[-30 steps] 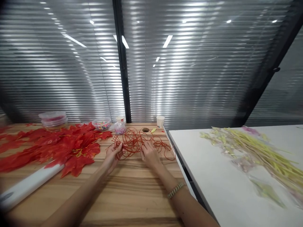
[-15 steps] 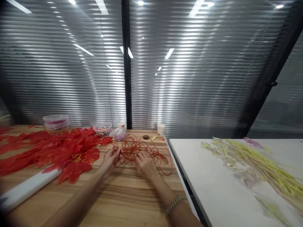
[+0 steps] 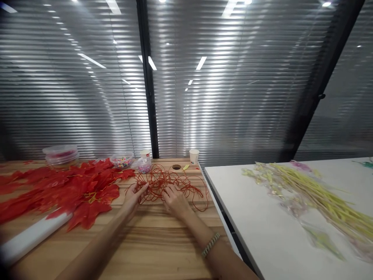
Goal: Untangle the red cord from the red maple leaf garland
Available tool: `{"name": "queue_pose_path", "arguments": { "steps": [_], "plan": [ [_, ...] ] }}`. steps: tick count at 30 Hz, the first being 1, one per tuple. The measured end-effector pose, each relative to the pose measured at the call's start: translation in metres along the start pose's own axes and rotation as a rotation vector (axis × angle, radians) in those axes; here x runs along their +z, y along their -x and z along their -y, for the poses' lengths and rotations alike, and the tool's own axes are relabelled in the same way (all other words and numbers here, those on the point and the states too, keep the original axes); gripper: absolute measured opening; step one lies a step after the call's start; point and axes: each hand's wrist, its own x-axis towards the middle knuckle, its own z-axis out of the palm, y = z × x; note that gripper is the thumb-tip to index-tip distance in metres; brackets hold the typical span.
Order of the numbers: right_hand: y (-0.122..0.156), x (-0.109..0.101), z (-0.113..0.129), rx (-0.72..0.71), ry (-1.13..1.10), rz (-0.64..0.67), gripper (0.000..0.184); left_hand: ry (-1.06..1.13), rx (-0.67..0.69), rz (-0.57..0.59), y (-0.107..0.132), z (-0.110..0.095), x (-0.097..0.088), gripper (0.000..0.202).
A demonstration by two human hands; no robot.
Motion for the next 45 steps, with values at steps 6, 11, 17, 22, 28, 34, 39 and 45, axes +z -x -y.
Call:
{"name": "queue_pose_path", "arguments": {
  "steps": [6,11,17,22,28,34,39,45],
  "plan": [
    [-0.001,-0.005,-0.002,0.012,0.011,0.019,0.01,-0.11,0.053,-0.016,-0.001,0.005,0.0,0.033],
    [-0.001,-0.009,-0.009,0.036,0.035,0.022,0.011,-0.184,0.059,0.011,0.003,0.0,0.003,0.035],
    [0.002,-0.004,-0.016,0.164,0.016,-0.009,0.011,-0.163,0.021,0.021,0.008,-0.001,0.006,0.039],
    [0.003,-0.001,-0.016,0.168,0.006,0.011,0.008,-0.132,0.021,0.009,0.007,-0.001,0.005,0.044],
    [0.003,-0.006,-0.018,0.177,0.018,0.001,0.013,-0.11,-0.048,-0.008,0.005,-0.003,0.003,0.048],
    [0.001,-0.011,-0.013,0.079,0.029,0.029,0.012,-0.142,0.026,-0.011,0.007,-0.006,0.008,0.035],
    [0.001,-0.009,-0.011,0.032,0.007,0.017,0.012,-0.199,-0.014,-0.016,0.007,-0.005,0.008,0.037],
    [0.007,-0.003,-0.01,0.227,-0.074,0.006,0.012,-0.178,0.009,-0.029,0.005,-0.006,0.003,0.037]
  ]
}}
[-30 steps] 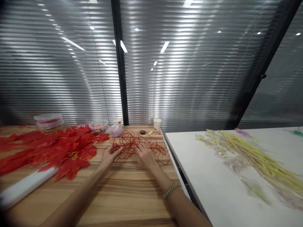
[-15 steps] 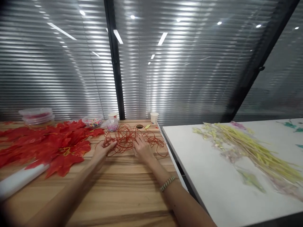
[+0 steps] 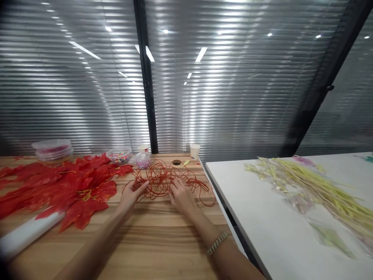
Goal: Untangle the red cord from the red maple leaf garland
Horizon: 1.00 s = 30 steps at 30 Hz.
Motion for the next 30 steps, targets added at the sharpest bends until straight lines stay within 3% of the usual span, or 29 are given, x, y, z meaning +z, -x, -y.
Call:
{"name": "queue_pose_path", "arguments": {
  "steps": [8,17,30],
  "plan": [
    [-0.001,0.008,0.003,0.051,-0.029,-0.014,0.011,-0.149,0.054,-0.024,0.001,0.005,-0.008,0.031],
    [0.002,0.006,-0.011,0.106,0.013,0.004,0.013,-0.108,-0.015,0.093,0.012,0.012,0.008,0.033],
    [-0.001,0.0,-0.006,-0.036,0.093,0.039,0.013,-0.117,0.005,0.03,0.01,0.011,0.002,0.031]
  ]
}}
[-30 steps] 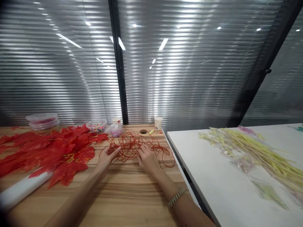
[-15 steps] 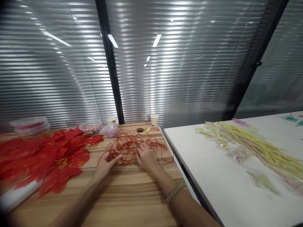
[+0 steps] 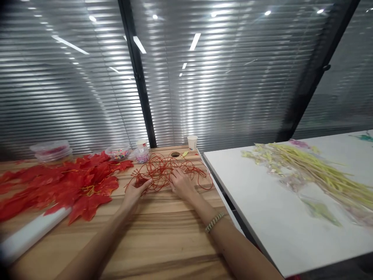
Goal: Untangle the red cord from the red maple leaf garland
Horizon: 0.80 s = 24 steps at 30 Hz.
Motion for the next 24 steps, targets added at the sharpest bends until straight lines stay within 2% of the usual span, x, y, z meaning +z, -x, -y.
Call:
{"name": "queue_pose_path", "arguments": {
  "steps": [12,18,24],
  "plan": [
    [0.002,-0.002,0.002,0.044,-0.056,-0.008,0.011,0.027,-0.015,0.042,0.006,-0.002,0.004,0.032],
    [0.001,-0.003,0.005,0.054,-0.067,-0.009,0.013,0.053,-0.03,0.072,0.003,0.0,0.003,0.039],
    [-0.004,-0.006,0.014,0.022,-0.06,0.062,0.009,0.106,-0.011,0.039,-0.002,-0.002,0.001,0.044]
  ]
}}
